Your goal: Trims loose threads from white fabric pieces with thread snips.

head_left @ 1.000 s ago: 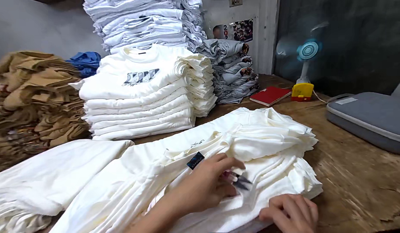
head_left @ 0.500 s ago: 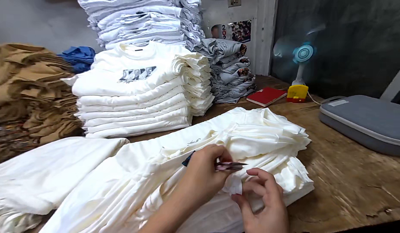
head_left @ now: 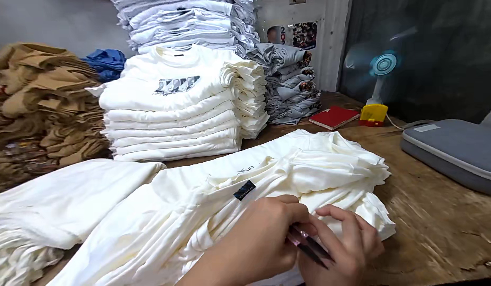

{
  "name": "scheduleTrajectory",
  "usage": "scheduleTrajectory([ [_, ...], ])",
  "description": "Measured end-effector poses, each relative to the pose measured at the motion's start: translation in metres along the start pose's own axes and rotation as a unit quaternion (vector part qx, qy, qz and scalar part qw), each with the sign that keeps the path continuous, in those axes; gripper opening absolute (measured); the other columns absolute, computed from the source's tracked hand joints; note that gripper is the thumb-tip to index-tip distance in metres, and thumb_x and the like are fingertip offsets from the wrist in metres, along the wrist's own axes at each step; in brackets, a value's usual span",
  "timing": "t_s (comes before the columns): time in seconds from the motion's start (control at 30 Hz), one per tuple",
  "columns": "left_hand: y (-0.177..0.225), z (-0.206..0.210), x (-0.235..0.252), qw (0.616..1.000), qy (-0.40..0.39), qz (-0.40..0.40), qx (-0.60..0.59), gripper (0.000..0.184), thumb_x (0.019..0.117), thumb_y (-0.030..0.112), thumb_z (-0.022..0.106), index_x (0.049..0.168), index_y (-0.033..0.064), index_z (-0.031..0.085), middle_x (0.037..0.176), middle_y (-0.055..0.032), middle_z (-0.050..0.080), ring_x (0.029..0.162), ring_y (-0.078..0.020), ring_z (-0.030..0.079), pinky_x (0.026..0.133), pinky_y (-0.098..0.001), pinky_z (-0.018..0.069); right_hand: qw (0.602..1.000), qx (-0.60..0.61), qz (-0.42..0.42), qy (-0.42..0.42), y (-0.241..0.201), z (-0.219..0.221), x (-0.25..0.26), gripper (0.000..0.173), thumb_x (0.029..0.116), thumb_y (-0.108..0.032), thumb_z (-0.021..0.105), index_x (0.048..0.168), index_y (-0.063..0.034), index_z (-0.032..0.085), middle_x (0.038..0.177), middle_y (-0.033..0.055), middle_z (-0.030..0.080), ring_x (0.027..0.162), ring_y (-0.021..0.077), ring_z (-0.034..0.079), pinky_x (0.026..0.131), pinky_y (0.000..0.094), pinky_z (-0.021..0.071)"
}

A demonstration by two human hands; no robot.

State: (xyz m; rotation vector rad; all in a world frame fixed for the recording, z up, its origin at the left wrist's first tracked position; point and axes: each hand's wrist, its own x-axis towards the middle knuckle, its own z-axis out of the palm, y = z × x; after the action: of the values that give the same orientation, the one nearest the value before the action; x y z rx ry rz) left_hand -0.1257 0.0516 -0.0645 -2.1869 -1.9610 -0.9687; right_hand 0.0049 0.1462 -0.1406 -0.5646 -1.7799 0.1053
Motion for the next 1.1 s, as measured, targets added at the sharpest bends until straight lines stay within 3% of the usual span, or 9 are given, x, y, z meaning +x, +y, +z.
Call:
scheduleTrajectory([
  [0.17, -0.019, -0.009, 0.007, 0.993, 0.088, -0.020, 0.075, 0.050, 0.0797, 0.063, 0.076, 0.111, 0.0244, 0.074, 0.091, 0.0086, 0.064, 0.084, -0.0059, 0.064, 0.075, -0.0317, 0.0581, 0.995, 0.064, 0.025, 0.079, 0.022, -0.010, 0.002, 0.009, 0.0912, -0.039, 0.076, 0.087, -0.0319, 0.079, 0.084, -0.0085, 0.061, 0.101, 0.0116, 0.055, 0.099, 0.0424, 0.0327],
  [0.5, -0.014, 0.003, 0.008, 0.986, 0.068, -0.007, 0.155, 0.035, 0.0949, 0.058, 0.061, 0.091, 0.0265, 0.075, 0.076, 0.0111, 0.061, 0.075, -0.0065, 0.059, 0.069, -0.0319, 0.0474, 0.996, 0.069, 0.047, 0.018, 0.026, -0.024, 0.003, 0.013, 0.0902, -0.041, 0.076, 0.082, -0.0307, 0.077, 0.088, -0.0083, 0.062, 0.104, 0.0123, 0.055, 0.099, 0.0419, 0.0345],
  [0.6, -0.019, -0.012, 0.001, 0.981, -0.110, -0.156, -0.029, 0.072, 0.0909, 0.070, 0.061, 0.129, 0.0092, 0.066, 0.079, 0.0021, 0.065, 0.068, -0.0085, 0.061, 0.066, -0.0316, 0.0550, 0.980, -0.002, 0.057, -0.190, 0.034, -0.047, 0.003, 0.018, 0.0810, -0.049, 0.078, 0.081, -0.0309, 0.078, 0.115, 0.0017, 0.070, 0.122, 0.0325, 0.055, 0.099, 0.0602, 0.0357],
  [0.63, -0.023, -0.013, 0.003, 0.963, -0.163, -0.188, -0.105, 0.089, 0.0884, 0.067, 0.067, 0.149, 0.0040, 0.049, 0.079, -0.0020, 0.064, 0.066, -0.0112, 0.060, 0.065, -0.0330, 0.0545, 0.969, -0.012, 0.059, -0.240, 0.035, -0.053, 0.005, 0.029, 0.0774, -0.057, 0.080, 0.081, -0.0286, 0.076, 0.122, 0.0056, 0.067, 0.125, 0.0375, 0.052, 0.098, 0.0641, 0.0356],
  [0.7, -0.031, -0.007, 0.006, 0.946, -0.171, -0.211, -0.178, 0.101, 0.0870, 0.058, 0.075, 0.159, 0.0047, 0.027, 0.076, 0.0002, 0.059, 0.063, -0.0084, 0.055, 0.063, -0.0282, 0.0514, 0.969, -0.024, 0.046, -0.242, 0.033, -0.057, 0.011, 0.047, 0.0731, -0.072, 0.077, 0.076, -0.0259, 0.073, 0.122, 0.0063, 0.068, 0.124, 0.0366, 0.053, 0.097, 0.0622, 0.0348],
  [0.87, -0.028, -0.013, 0.035, 0.951, -0.058, -0.302, -0.033, 0.057, 0.0954, 0.024, 0.070, 0.145, 0.0108, 0.044, 0.080, -0.0030, 0.064, 0.069, -0.0173, 0.062, 0.067, -0.0413, 0.0560, 0.973, 0.014, -0.084, -0.214, 0.025, -0.017, 0.017, 0.038, 0.0960, -0.051, 0.060, 0.124, -0.0286, 0.072, 0.132, -0.0038, 0.069, 0.123, 0.0263, 0.061, 0.100, 0.0593, 0.0394],
  [0.97, -0.039, -0.005, 0.045, 0.949, 0.092, -0.262, 0.148, 0.042, 0.0899, 0.014, 0.076, 0.127, 0.0081, 0.056, 0.080, -0.0072, 0.067, 0.069, -0.0280, 0.068, 0.063, -0.0523, 0.0567, 0.973, 0.075, -0.108, -0.190, 0.033, -0.013, 0.018, 0.015, 0.0948, -0.030, 0.067, 0.093, -0.0333, 0.081, 0.098, -0.0140, 0.076, 0.092, 0.0128, 0.064, 0.089, 0.0475, 0.0402],
  [1.03, -0.061, 0.009, 0.039, 0.955, 0.161, -0.118, 0.220, 0.021, 0.0816, 0.005, 0.076, 0.099, 0.0069, 0.064, 0.073, -0.0058, 0.063, 0.063, -0.0259, 0.066, 0.054, -0.0487, 0.0553, 0.956, 0.163, -0.094, -0.224, 0.038, -0.038, 0.024, 0.012, 0.0938, -0.024, 0.073, 0.088, -0.0290, 0.082, 0.088, -0.0126, 0.076, 0.083, 0.0090, 0.060, 0.087, 0.0406, 0.0386],
  [1.1, -0.069, 0.020, 0.031, 0.974, 0.110, -0.060, 0.190, 0.009, 0.0838, 0.005, 0.073, 0.090, 0.0099, 0.069, 0.077, -0.0050, 0.067, 0.071, -0.0236, 0.069, 0.062, -0.0474, 0.0577, 0.923, 0.232, -0.075, -0.297, 0.050, -0.061, 0.028, 0.007, 0.0924, -0.024, 0.077, 0.089, -0.0224, 0.083, 0.085, -0.0075, 0.077, 0.080, 0.0099, 0.061, 0.089, 0.0400, 0.0396],
])
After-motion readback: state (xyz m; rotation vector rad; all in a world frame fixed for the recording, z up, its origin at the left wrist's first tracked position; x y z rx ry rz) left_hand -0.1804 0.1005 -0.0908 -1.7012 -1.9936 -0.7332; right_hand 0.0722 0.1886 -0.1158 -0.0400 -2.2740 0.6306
